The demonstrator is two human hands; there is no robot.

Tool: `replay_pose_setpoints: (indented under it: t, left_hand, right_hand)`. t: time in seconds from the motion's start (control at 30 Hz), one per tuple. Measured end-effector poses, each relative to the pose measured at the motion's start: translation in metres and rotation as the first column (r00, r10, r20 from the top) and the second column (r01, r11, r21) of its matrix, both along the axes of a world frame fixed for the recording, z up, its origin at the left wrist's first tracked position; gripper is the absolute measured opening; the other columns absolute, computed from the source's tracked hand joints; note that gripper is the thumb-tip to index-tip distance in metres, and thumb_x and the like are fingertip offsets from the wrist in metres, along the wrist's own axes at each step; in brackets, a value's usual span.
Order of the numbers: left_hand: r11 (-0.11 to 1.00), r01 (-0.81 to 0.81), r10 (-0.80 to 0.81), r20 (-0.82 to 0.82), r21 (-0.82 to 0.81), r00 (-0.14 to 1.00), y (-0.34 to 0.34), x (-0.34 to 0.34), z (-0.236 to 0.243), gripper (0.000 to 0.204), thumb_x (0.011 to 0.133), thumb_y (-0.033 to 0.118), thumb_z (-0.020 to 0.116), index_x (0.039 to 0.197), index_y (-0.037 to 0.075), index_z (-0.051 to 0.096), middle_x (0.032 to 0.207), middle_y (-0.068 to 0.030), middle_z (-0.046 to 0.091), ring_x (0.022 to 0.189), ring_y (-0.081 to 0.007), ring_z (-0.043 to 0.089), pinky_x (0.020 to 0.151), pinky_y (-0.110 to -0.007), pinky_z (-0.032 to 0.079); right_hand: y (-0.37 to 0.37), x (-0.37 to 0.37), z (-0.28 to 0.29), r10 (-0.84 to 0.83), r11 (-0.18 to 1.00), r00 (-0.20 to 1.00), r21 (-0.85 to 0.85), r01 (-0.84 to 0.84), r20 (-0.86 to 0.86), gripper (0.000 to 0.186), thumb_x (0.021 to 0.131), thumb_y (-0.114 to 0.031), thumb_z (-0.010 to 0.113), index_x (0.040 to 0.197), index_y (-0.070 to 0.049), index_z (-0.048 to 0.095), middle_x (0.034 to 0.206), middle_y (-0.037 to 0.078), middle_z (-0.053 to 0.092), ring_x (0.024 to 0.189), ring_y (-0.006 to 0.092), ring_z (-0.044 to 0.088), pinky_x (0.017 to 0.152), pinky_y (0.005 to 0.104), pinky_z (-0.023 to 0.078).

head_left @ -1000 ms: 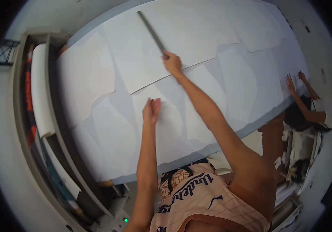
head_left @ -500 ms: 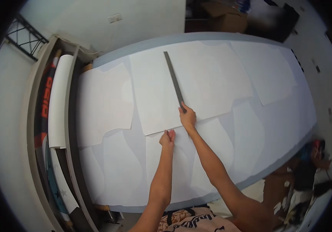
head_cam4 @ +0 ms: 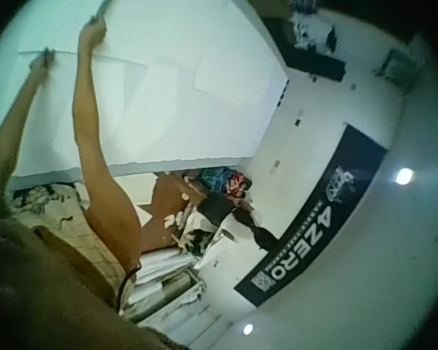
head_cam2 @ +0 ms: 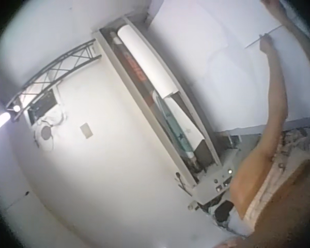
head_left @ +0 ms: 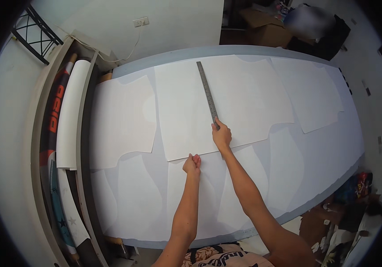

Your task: Aligning fabric and paper patterns on a large textile heat press machine for garment production.

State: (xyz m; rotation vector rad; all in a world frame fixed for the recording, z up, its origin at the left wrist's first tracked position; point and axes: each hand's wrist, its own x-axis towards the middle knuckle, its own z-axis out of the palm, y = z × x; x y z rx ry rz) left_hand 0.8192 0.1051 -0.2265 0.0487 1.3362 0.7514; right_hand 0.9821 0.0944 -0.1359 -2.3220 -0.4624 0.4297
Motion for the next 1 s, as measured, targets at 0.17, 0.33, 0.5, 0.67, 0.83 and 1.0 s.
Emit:
replay_pose_setpoints:
  t: [0.17,0.33,0.5,0.67,0.83,1.0]
  left_hand:
    - [0.993,-0.103,0.103,0.012,0.062,0.995,0.008,-0.023,-0.035,0.016,0.095,0.011,0.057,0.100,-0.004,0.055,0.080,-0.0137,0.067,0.062,-0.0176,0.065,0.056,-0.027,0.058]
    - [0.999,0.019,-0.017,-0.057,0.038,0.998,-0.015,-0.021,-0.022,0.014,0.095,0.009,0.057,0.098,-0.004,0.055,0.080,-0.0147,0.067,0.062,-0.0184,0.065,0.055,-0.027,0.058]
    - [0.998,-0.013,0.007,-0.103,-0.058,0.995,-0.063,-0.062,-0.054,0.014,0.094,0.010,0.057,0.096,-0.004,0.054,0.080,-0.0169,0.066,0.059,-0.0213,0.064,0.051,-0.029,0.057]
    - [0.986,0.063,-0.060,-0.020,0.155,0.998,-0.001,-0.053,-0.040,0.020,0.094,0.013,0.058,0.098,-0.007,0.055,0.076,-0.0148,0.064,0.061,-0.0212,0.064,0.056,-0.028,0.058]
    - [0.872,0.348,-0.322,-0.130,0.345,0.938,-0.061,-0.094,0.019,0.024,0.094,0.018,0.059,0.105,-0.004,0.059,0.083,-0.0109,0.064,0.061,-0.0156,0.060,0.056,-0.025,0.051]
    - [0.738,0.602,-0.473,-0.402,0.305,0.784,-0.151,-0.157,0.052,0.024,0.094,0.019,0.060,0.105,-0.002,0.063,0.082,-0.0091,0.065,0.061,-0.0141,0.059,0.055,-0.024,0.048]
  right_hand:
    - [0.002,-0.022,0.009,0.030,0.999,0.999,-0.011,-0.030,-0.030,0.037,0.089,-0.026,0.061,0.125,-0.020,0.064,0.102,0.009,0.072,0.090,0.0305,0.067,0.078,0.0385,0.052]
    - [-0.041,-0.015,-0.003,-0.059,0.998,0.996,-0.012,0.059,-0.074,0.038,0.089,-0.026,0.062,0.126,-0.020,0.064,0.101,0.008,0.072,0.089,0.0286,0.067,0.078,0.0369,0.052]
    - [-0.080,-0.043,-0.033,-0.019,0.996,0.994,-0.091,0.009,-0.109,0.038,0.089,-0.024,0.062,0.126,-0.018,0.064,0.101,0.008,0.072,0.088,0.0278,0.067,0.077,0.0352,0.052]
    - [-0.026,-0.017,-0.034,0.059,0.985,0.997,0.162,-0.066,0.044,0.037,0.090,-0.026,0.062,0.123,-0.009,0.064,0.104,0.009,0.072,0.088,0.0265,0.067,0.077,0.0337,0.052]
    - [-0.076,-0.012,-0.026,-0.037,0.939,0.995,0.343,0.004,0.089,0.036,0.090,-0.018,0.065,0.123,-0.007,0.064,0.103,0.011,0.072,0.086,0.0202,0.067,0.076,0.0275,0.050]
    - [-0.172,-0.030,-0.012,-0.045,0.942,0.998,0.331,0.058,-0.046,0.035,0.088,-0.014,0.067,0.122,-0.004,0.064,0.109,0.013,0.071,0.090,0.0180,0.067,0.079,0.0248,0.051]
